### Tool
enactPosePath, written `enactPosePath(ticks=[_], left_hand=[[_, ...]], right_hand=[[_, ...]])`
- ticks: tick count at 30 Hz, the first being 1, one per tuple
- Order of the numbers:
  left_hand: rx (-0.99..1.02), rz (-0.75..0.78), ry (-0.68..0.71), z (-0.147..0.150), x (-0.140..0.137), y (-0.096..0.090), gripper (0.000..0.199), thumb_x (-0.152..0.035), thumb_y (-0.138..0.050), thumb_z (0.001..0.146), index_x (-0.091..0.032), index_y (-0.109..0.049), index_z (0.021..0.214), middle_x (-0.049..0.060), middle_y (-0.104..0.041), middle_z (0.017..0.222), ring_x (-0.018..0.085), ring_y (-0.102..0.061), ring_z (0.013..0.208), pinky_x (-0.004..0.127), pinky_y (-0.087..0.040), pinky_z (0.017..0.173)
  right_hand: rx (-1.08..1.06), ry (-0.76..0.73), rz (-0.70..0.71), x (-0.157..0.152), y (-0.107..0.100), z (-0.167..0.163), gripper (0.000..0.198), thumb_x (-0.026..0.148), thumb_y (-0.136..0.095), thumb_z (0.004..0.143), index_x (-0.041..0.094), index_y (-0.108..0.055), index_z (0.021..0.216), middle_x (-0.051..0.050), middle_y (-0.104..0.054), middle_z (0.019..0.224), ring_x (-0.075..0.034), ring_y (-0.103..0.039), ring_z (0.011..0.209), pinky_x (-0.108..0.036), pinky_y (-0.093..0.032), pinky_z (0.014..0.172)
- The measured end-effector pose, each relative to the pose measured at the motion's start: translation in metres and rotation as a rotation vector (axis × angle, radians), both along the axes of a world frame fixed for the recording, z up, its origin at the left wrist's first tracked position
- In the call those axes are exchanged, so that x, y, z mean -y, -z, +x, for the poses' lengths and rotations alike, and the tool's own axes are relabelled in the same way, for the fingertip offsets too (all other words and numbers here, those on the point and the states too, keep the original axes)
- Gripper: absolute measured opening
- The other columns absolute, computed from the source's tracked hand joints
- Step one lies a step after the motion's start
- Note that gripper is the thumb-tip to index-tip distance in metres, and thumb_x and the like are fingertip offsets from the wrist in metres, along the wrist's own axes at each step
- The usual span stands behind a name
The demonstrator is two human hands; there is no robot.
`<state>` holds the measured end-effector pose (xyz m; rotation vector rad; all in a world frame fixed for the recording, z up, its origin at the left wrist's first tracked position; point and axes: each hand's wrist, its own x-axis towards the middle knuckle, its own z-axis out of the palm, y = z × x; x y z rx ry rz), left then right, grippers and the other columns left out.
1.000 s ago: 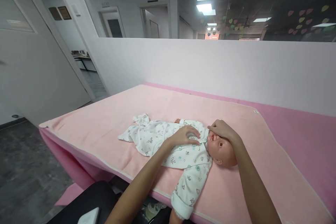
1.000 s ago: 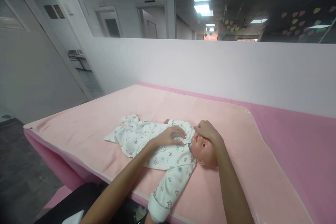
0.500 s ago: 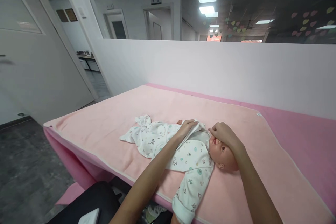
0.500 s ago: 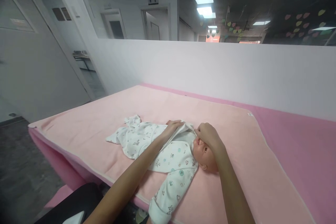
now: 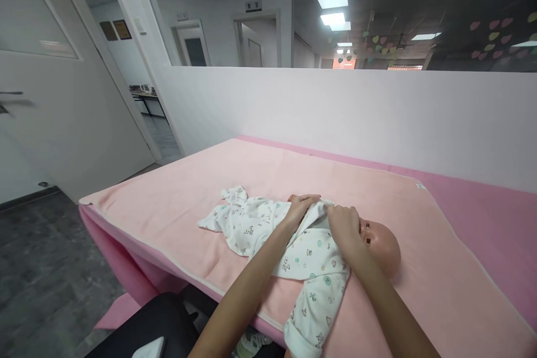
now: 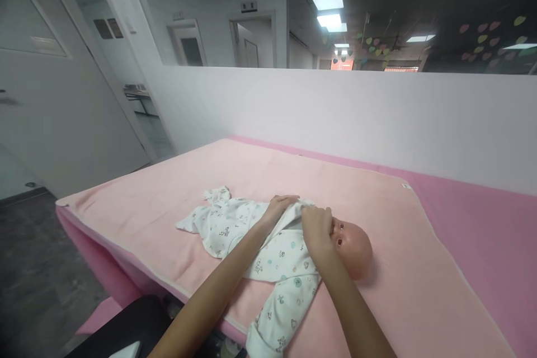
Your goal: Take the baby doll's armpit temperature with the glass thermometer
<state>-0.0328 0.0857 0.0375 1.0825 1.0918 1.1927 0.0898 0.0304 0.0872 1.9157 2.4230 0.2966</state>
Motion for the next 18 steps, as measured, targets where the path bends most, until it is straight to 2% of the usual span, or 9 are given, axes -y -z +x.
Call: enactPosePath(ticks=[6, 10, 13, 15, 18], left_hand=[[0.064, -0.009, 0.06, 0.002, 0.005, -0.002, 0.037, -0.039, -0.069, 0.06, -0.009, -0.068, 0.082, 0.004, -0.063, 0.066, 0.012, -0.054, 0.062, 0.023, -0.041, 0.06], [-0.004, 0.046, 0.065, 0.003, 0.009, -0.005, 0.042, -0.048, -0.068, 0.06, -0.009, -0.068, 0.075, -0.002, -0.052, 0.051, 0.008, -0.044, 0.051, 0.022, -0.034, 0.052], [-0.069, 0.082, 0.036, 0.003, 0.011, -0.008, 0.043, -0.053, -0.065, 0.06, -0.01, -0.067, 0.069, -0.002, -0.05, 0.049, 0.009, -0.043, 0.051, 0.022, -0.034, 0.052], [-0.119, 0.103, 0.029, 0.003, 0.012, -0.009, 0.043, -0.054, -0.063, 0.062, -0.011, -0.067, 0.068, 0.0, -0.053, 0.051, 0.011, -0.046, 0.055, 0.023, -0.035, 0.054], [-0.177, 0.127, 0.012, 0.003, 0.012, -0.01, 0.041, -0.051, -0.06, 0.066, -0.012, -0.069, 0.072, 0.003, -0.06, 0.059, 0.013, -0.049, 0.062, 0.024, -0.038, 0.056]], right_hand=[[-0.009, 0.057, 0.046, -0.003, 0.006, -0.002, 0.029, -0.002, -0.04, 0.078, 0.013, -0.064, 0.078, -0.011, -0.067, 0.075, -0.02, -0.064, 0.07, -0.029, -0.034, 0.063], [-0.005, 0.083, 0.073, -0.006, 0.012, -0.002, 0.026, -0.001, -0.042, 0.078, 0.014, -0.064, 0.077, -0.011, -0.067, 0.073, -0.019, -0.064, 0.07, -0.029, -0.033, 0.065], [0.009, 0.069, 0.081, -0.007, 0.013, -0.003, 0.026, -0.002, -0.042, 0.077, 0.014, -0.063, 0.075, -0.01, -0.066, 0.069, -0.018, -0.063, 0.068, -0.028, -0.032, 0.065], [0.005, 0.058, 0.084, -0.005, 0.009, -0.002, 0.026, -0.002, -0.042, 0.077, 0.014, -0.063, 0.074, -0.009, -0.065, 0.068, -0.018, -0.063, 0.068, -0.029, -0.032, 0.065], [-0.042, 0.077, 0.097, 0.002, -0.009, 0.011, 0.019, 0.002, -0.048, 0.074, 0.015, -0.062, 0.069, -0.008, -0.064, 0.065, -0.02, -0.062, 0.068, -0.028, -0.032, 0.062]])
